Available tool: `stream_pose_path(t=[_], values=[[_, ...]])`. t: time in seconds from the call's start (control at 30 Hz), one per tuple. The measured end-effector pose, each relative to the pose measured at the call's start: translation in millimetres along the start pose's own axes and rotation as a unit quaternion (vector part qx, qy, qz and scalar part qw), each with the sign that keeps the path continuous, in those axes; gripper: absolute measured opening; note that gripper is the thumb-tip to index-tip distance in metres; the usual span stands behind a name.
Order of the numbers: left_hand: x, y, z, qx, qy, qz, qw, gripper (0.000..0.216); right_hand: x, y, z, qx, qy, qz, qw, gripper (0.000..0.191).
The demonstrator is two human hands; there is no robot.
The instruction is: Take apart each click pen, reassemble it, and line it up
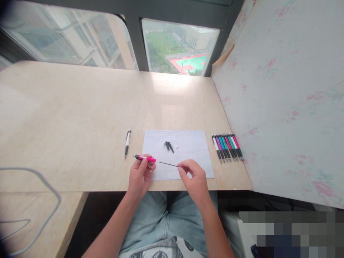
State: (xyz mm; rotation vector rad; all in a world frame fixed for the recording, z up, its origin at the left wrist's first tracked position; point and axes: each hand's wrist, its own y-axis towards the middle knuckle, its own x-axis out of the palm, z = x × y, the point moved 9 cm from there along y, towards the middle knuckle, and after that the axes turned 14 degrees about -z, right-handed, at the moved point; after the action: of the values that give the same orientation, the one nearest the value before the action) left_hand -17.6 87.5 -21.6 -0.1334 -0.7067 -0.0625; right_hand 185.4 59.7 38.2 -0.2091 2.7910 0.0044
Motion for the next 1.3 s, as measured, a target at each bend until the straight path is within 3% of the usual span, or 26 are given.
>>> stream_pose_path(t=[0.17, 0.47, 0.73, 0.8, 0.87, 0.97, 1.03, 1.2, 1.3], values=[[6.2, -2.8, -0.8, -0.013, 0.109, -0.039, 0.993, 0.023, 2.0, 5.4, -16.8, -0.024, -0.042, -0.014, 0.999, 0.010], [14.2, -3.7, -0.3, -0.028, 0.090, -0.081, 0.992, 0.020, 11.4, 12.2, -21.3, 0.001, 0.002, -0.023, 1.000, 0.017], [7.3, -2.0, -5.8, -0.046, -0.004, -0.059, 0.997, 0.022, 16.0, 22.9, -4.5, 0.010, 0.114, -0.030, 0.993, 0.039], [4.3, -0.5, -5.8, -0.046, -0.030, -0.047, 0.997, 0.021, 5.7, 32.1, 6.4, 0.019, 0.077, 0.004, 0.997, 0.042], [3.0, 0.7, -5.7, -0.048, -0.049, -0.039, 0.997, 0.020, -5.0, 43.5, 13.2, 0.034, -0.053, 0.037, 0.997, 0.030], [2.4, 1.3, -5.2, -0.049, -0.063, -0.027, 0.996, 0.019, -1.7, 62.9, 13.6, 0.022, -0.245, 0.010, 0.969, 0.024], [2.8, 1.3, -5.5, -0.050, -0.067, -0.025, 0.996, 0.019, 5.4, 71.4, 14.7, 0.016, -0.310, -0.019, 0.950, 0.026], [2.7, 0.8, -6.9, -0.052, -0.071, -0.025, 0.996, 0.020, 13.2, 74.6, 15.9, 0.012, -0.372, -0.040, 0.927, 0.024], [2.6, 0.6, -7.3, -0.054, -0.071, -0.024, 0.996, 0.020, 6.7, 68.3, 16.4, 0.017, -0.340, -0.018, 0.940, 0.018]])
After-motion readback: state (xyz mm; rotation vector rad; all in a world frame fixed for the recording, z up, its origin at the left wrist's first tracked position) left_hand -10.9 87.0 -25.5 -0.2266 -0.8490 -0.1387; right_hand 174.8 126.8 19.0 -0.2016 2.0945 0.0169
